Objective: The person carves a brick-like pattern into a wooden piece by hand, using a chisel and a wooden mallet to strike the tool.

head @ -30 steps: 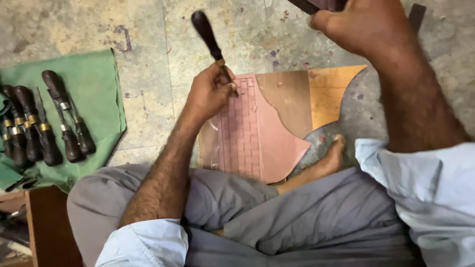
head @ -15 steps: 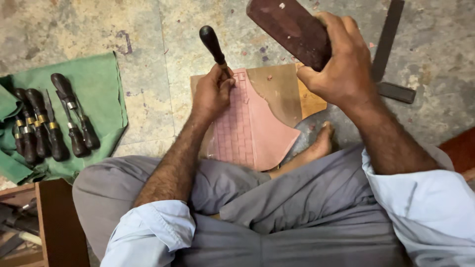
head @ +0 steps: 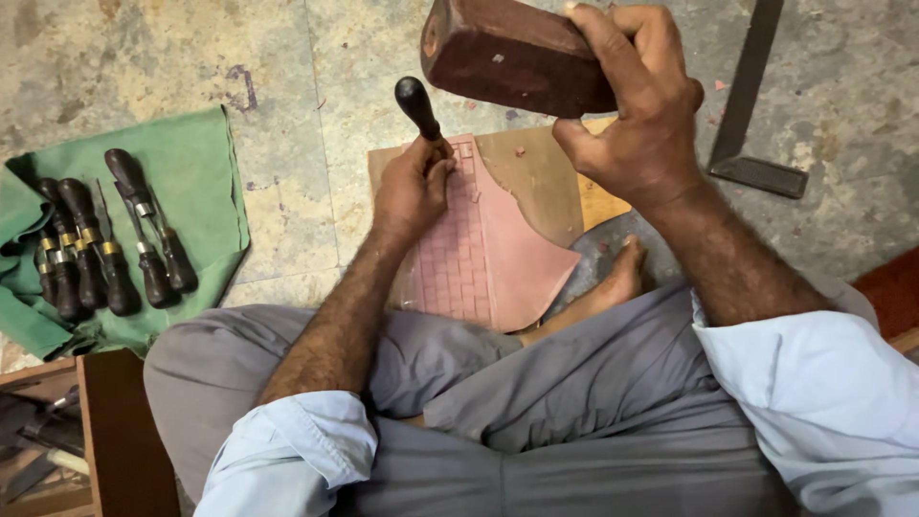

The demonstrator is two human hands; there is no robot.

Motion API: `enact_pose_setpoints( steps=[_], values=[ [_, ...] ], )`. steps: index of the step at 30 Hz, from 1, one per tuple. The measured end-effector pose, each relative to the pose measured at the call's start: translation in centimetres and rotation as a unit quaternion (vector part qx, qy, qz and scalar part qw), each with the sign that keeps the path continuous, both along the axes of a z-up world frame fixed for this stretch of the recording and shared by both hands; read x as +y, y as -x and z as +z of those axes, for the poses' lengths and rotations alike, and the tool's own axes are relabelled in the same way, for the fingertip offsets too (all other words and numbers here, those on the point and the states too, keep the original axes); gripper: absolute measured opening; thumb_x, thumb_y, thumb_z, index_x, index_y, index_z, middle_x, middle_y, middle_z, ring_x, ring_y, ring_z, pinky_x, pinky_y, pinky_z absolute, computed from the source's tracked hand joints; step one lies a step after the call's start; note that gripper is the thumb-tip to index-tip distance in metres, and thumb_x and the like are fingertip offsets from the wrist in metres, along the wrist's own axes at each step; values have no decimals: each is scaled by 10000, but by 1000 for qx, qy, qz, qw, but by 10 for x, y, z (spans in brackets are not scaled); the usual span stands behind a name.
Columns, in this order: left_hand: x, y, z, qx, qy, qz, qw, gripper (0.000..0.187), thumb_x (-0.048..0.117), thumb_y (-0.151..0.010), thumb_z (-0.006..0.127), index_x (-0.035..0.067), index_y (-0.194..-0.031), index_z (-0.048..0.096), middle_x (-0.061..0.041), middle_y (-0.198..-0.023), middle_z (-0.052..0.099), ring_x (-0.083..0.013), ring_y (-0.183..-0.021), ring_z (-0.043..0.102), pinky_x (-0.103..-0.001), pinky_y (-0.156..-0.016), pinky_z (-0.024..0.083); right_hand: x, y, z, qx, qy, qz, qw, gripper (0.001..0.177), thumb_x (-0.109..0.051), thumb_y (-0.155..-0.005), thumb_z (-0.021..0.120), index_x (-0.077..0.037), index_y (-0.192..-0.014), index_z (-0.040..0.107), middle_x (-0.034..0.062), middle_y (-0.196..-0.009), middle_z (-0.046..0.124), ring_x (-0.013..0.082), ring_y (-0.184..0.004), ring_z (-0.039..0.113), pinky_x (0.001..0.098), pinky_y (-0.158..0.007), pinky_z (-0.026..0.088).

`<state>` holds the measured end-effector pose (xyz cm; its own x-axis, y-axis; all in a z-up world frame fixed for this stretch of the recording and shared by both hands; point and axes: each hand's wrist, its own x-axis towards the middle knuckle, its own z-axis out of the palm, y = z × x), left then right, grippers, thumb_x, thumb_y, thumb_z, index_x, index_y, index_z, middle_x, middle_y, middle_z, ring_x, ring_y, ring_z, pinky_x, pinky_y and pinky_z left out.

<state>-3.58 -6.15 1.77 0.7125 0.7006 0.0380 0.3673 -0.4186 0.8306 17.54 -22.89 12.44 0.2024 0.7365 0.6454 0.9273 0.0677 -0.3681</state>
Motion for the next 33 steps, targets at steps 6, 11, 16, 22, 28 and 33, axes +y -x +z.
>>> enact_pose_setpoints(
  steps=[6, 11, 16, 22, 28, 33],
  values=[
    [-6, 1, -10, 29, -87, 3, 996, 144, 97, -977, 629, 110, -1118, 652, -131, -1026, 743, -346, -945, 708, -455, -814, 555, 6, -1, -3, -77, 34, 9, 996, 783, -34, -746, 873, -142, -1463, 580, 108, -1245, 528, 299, -1193, 529, 444, -1029, 446],
    [-8, 3, -9, 57, -69, 7, 996, 119, 168, -988, 634, 134, -1100, 656, -115, -990, 742, -325, -937, 721, -451, -824, 563, 11, 2, -4, -74, 27, -11, 997, 766, -34, -757, 857, -134, -1465, 583, 112, -1259, 512, 305, -1195, 503, 503, -1068, 391],
    [-8, 1, -7, 49, -49, 24, 997, 113, 172, -975, 639, 140, -1075, 682, -113, -986, 752, -323, -921, 725, -447, -826, 562, 10, 1, -3, -64, 33, -15, 997, 746, -23, -773, 854, -138, -1460, 586, 107, -1266, 512, 312, -1209, 502, 478, -1010, 384],
    [-8, 2, -5, 30, -46, 14, 998, 104, 162, -997, 633, 110, -1080, 669, -143, -980, 740, -349, -940, 716, -465, -828, 557, 13, 2, -5, -66, -6, -4, 998, 754, 4, -784, 838, -140, -1470, 560, 100, -1278, 506, 299, -1226, 499, 465, -1063, 401],
    [-10, -2, -10, -7, -84, 18, 996, 153, 157, -978, 641, 102, -1119, 664, -157, -976, 746, -366, -938, 707, -472, -792, 548, 18, -3, -15, -80, 61, -38, 994, 779, -34, -761, 845, -127, -1481, 563, 135, -1287, 513, 335, -1209, 504, 496, -1050, 393],
    [6, -4, -12, -9, -50, 124, 991, 133, 138, -1014, 612, 80, -1126, 653, -123, -948, 750, -245, -861, 727, -413, -773, 568, 25, -29, -65, -10, 141, -100, 985, 741, -103, -767, 839, -136, -1467, 599, 168, -1196, 578, 395, -1172, 539, 529, -984, 428]
  ],
)
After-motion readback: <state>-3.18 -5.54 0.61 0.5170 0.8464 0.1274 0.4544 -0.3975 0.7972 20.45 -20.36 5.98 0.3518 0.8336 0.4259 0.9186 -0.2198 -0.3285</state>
